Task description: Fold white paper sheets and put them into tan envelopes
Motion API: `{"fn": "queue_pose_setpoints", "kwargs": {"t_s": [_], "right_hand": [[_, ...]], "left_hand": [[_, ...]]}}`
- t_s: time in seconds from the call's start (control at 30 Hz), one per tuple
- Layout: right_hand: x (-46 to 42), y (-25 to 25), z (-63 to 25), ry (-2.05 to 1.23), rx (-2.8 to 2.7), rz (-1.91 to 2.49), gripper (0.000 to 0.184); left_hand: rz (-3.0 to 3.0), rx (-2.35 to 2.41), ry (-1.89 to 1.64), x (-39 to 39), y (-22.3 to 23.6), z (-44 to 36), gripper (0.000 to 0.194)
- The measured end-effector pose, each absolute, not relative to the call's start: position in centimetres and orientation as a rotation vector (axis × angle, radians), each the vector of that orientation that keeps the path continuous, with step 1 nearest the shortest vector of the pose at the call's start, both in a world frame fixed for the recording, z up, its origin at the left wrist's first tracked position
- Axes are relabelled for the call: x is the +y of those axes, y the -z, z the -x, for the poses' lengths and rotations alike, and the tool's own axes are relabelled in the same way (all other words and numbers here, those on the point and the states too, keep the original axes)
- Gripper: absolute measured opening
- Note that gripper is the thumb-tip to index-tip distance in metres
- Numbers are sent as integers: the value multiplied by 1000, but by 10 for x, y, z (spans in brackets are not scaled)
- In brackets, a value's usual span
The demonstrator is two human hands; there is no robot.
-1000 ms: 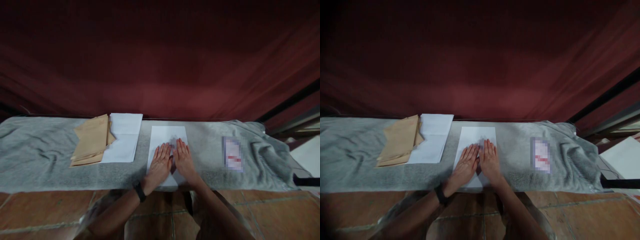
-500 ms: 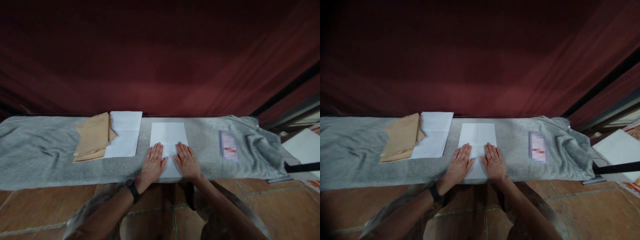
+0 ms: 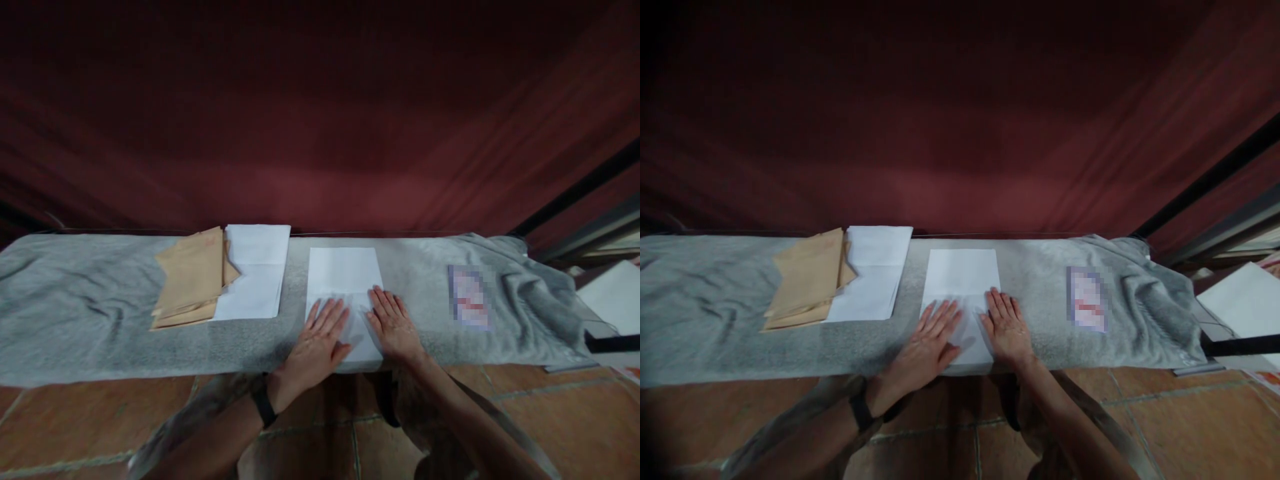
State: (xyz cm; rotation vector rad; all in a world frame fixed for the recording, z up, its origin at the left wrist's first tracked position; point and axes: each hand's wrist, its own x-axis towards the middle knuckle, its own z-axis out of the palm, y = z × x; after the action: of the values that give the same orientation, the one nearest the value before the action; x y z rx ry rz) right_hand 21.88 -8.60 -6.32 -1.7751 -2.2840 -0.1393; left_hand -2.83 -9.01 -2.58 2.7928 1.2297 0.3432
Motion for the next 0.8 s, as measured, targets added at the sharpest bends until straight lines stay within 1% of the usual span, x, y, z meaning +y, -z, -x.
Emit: {"fn": "queue_pose_setpoints", "kwargs": {"t_s": [0.1, 0.17, 0.3, 0.57, 0.73, 0.8], "right_hand": [[-81, 63, -219, 127, -2282, 1795, 57], [-78, 64, -220, 132, -2270, 1807, 57], [-73, 66, -223, 164, -2218, 1848, 57], [-70, 54, -209, 121, -2192, 1853, 57], [-70, 47, -180, 7, -2209, 1776, 56], [-70, 47, -170, -38, -2236, 1719, 55]], "left_hand": [[-2830, 903, -283, -103, 20, 22, 76], [-2830, 845, -263, -106, 20, 20, 73], [-2848, 920, -257, -103, 24, 21, 58], [-2859, 1015, -269, -91, 26, 20, 53], [-2817, 1062, -278, -86, 27, 16, 51], [-2781, 1154, -302, -83, 29, 14, 50]]}}
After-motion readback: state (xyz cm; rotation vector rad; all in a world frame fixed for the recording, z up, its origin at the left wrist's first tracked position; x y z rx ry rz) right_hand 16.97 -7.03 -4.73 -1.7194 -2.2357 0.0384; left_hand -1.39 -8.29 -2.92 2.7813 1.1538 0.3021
